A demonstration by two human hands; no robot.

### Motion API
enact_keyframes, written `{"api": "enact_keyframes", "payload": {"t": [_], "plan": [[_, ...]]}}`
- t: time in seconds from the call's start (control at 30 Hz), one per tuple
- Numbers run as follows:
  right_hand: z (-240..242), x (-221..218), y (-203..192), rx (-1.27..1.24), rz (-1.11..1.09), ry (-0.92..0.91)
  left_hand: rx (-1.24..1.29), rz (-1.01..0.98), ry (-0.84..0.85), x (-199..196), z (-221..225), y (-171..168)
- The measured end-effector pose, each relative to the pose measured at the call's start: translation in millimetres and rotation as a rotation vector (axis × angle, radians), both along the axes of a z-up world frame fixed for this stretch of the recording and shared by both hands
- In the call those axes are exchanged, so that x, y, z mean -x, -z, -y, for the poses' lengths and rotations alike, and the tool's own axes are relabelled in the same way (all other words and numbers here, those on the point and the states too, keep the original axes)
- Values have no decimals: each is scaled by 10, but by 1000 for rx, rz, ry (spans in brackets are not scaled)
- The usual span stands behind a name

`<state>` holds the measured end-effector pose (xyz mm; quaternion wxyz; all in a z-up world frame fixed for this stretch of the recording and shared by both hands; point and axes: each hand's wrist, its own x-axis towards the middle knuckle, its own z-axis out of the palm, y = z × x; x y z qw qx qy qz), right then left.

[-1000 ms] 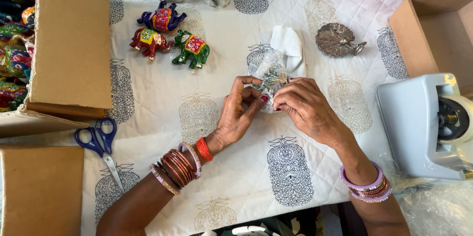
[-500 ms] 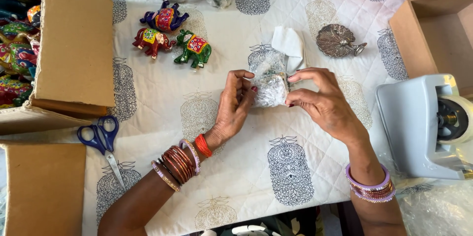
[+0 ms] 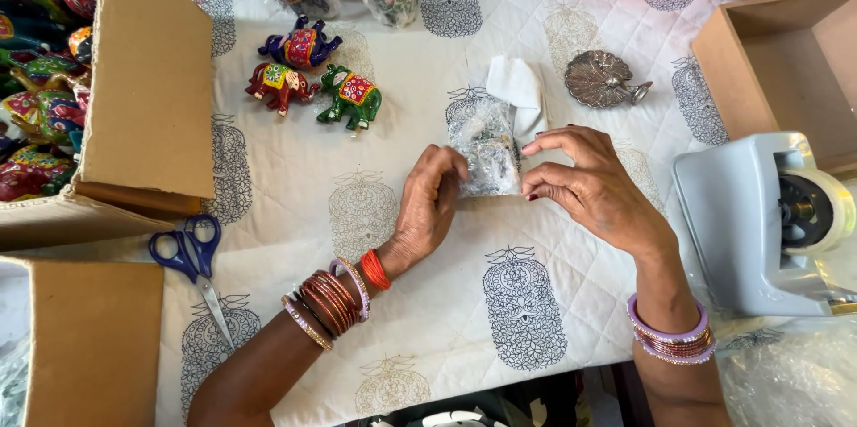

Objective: Cleaning and wrapping small elephant figurines in bubble wrap.

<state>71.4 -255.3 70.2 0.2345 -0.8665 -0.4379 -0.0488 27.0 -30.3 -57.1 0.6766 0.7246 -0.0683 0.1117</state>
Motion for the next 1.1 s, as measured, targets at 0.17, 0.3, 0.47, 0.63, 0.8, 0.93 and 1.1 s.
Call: {"api": "enact_keyframes", "payload": {"t": [0.17, 0.3, 0.47, 0.63, 0.8, 0.93, 1.1], "plan": [[266, -69, 31, 9, -19, 35, 789, -330, 80, -91, -3, 116], [331, -169, 144, -159, -146, 205, 215, -61, 78, 32, -21, -153], [60, -173, 264, -510, -239, 80, -128, -69, 1, 53, -98, -218], [-174, -11, 301, -312, -256, -25, -89, -140, 132, 118, -153, -399], [-196, -44, 480, -221, -405, 82, -101, 16, 241, 150, -167, -487], [-162, -129, 546, -322, -445, 107, -258, 82, 253, 152, -151, -538], [-146, -196, 643, -536, -646, 70, -296, 80, 137, 72, -142, -375]]}}
